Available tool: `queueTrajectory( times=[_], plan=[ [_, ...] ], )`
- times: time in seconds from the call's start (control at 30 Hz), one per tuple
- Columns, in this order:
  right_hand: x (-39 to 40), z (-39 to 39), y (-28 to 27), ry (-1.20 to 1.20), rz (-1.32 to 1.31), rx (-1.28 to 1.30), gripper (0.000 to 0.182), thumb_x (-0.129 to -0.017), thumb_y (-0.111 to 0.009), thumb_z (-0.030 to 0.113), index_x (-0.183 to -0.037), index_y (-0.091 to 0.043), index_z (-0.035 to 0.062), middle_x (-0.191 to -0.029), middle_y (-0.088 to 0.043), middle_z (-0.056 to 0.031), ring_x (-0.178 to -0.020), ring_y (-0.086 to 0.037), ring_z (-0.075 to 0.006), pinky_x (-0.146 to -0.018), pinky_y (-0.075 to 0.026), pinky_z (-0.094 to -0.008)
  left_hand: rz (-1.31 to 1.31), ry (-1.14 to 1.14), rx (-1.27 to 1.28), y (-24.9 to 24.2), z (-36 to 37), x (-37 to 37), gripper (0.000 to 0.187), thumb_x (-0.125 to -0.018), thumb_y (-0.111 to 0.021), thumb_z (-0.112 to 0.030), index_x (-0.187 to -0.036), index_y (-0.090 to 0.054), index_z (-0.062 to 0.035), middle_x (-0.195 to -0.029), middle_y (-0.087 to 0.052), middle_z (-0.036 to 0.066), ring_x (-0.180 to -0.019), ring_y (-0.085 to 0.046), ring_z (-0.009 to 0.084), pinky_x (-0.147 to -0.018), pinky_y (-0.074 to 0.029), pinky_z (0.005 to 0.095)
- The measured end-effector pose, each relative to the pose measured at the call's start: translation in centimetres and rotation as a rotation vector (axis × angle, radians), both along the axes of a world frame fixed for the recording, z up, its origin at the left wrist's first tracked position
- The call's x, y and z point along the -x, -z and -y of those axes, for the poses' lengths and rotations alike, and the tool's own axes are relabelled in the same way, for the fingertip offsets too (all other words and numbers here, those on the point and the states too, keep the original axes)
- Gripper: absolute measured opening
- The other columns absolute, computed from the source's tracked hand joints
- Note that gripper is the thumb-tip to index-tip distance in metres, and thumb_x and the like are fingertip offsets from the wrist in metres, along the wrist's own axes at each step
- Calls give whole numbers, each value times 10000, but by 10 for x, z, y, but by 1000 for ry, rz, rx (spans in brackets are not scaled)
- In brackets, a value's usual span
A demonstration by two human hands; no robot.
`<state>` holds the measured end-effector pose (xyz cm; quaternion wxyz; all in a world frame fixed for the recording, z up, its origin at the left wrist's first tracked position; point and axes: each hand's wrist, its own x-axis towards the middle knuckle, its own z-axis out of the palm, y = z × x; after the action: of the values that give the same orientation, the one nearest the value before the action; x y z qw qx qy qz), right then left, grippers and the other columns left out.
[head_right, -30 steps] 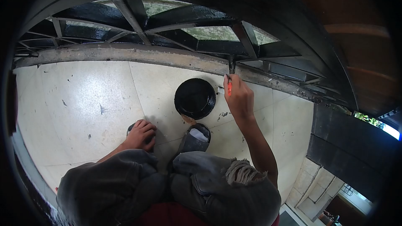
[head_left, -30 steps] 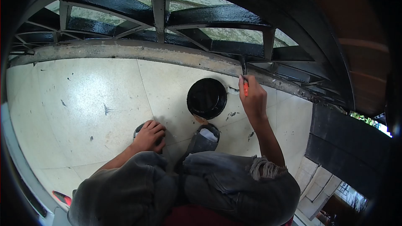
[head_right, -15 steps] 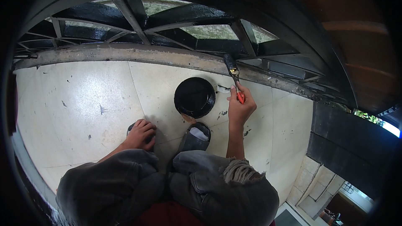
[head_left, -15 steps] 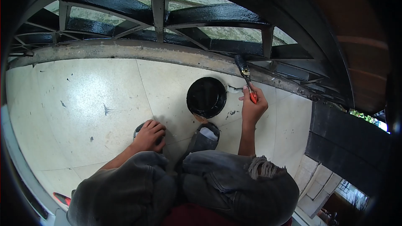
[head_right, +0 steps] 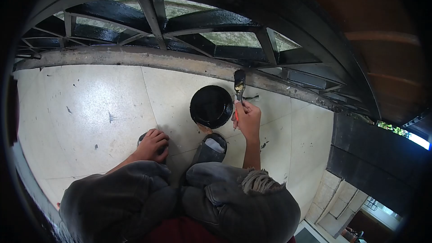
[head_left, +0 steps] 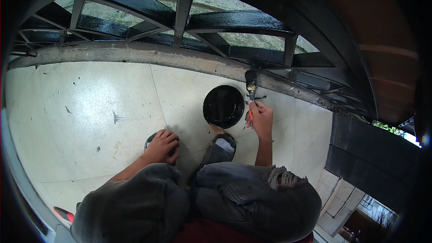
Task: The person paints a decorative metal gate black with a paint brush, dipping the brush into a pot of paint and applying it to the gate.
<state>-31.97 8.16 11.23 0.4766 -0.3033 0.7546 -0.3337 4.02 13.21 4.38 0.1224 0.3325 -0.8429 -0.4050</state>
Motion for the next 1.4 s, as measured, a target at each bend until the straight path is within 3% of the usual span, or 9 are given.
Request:
queueTrajectory(
  times=[0.07, 0.13, 0.27, 0.37, 0.73, 0.9, 1.03, 1.13, 1.4],
  plan=[
    [-11, 1, -8, -47, -183, 34, 249, -977, -660, 191, -920, -679, -51, -569, -596, -88, -444, -568, -138, -409, -394, -296, -17, 8, -11, -1, -2, 0, 213, -758, -703, -203, -895, -670, -43, -1084, -631, 93, -1114, -551, 274, -1042, -408, 410],
    [-15, 14, -6, -209, -776, 262, 249, -937, -646, 160, -809, -657, -53, -525, -585, -146, -462, -613, -253, -469, -452, -381, -1, 9, 2, -1, -1, 0, 213, -760, -702, -203, -896, -670, -41, -1086, -632, 94, -1112, -550, 275, -1043, -408, 411],
    [-23, 36, -7, -134, -945, 104, 260, -896, -623, 169, -765, -643, -55, -578, -599, -220, -520, -624, -378, -546, -473, -448, -4, 4, -4, 0, 0, 1, 213, -763, -700, -200, -898, -672, -38, -1082, -633, 94, -1112, -550, 275, -1044, -408, 410],
    [-36, 43, -24, -207, -719, -20, 290, -888, -586, 178, -722, -637, -54, -606, -620, -242, -560, -621, -443, -580, -484, -471, -14, -3, -12, -3, 0, -1, 213, -767, -697, -199, -904, -675, -37, -1077, -634, 93, -1112, -550, 273, -1045, -409, 408],
    [-36, 55, 2, 122, -468, 100, 312, -919, -608, 180, -692, -611, -35, -501, -562, -70, -423, -500, -117, -454, -384, -327, 10, 8, -12, 1, -1, -1, 229, -775, -697, -211, -921, -673, -37, -1085, -631, 92, -1131, -548, 272, -1055, -404, 414],
    [-40, 52, -5, 271, -290, 174, 319, -947, -600, 173, -700, -595, -29, -513, -542, -31, -441, -475, -91, -454, -351, -320, 3, 12, -19, 1, -2, -2, 241, -769, -702, -208, -932, -669, -34, -1095, -625, 95, -1131, -546, 278, -1058, -402, 415],
    [-43, 50, 9, 110, -543, 180, 284, -974, -597, 145, -734, -617, -6, -529, -537, 7, -455, -437, -53, -448, -299, -266, -5, 12, -12, 2, -1, -2, 242, -768, -702, -200, -937, -668, -31, -1093, -623, 96, -1128, -545, 277, -1059, -402, 413],
    [-60, 42, -13, 392, -283, 326, 284, -986, -594, 142, -758, -615, -26, -531, -528, 14, -482, -423, -34, -459, -285, -284, -19, -9, -59, -3, 1, -2, 229, -775, -697, -197, -926, -667, -29, -1087, -625, 97, -1127, -546, 276, -1055, -404, 412],
    [-62, 42, -3, 342, -468, 358, 267, -990, -601, 156, -795, -633, -23, -540, -546, 13, -491, -432, -32, -468, -314, -270, -23, 2, -29, -1, 0, -2, 225, -769, -698, -192, -918, -666, -27, -1076, -630, 101, -1117, -552, 278, -1048, -409, 410]
  ],
)
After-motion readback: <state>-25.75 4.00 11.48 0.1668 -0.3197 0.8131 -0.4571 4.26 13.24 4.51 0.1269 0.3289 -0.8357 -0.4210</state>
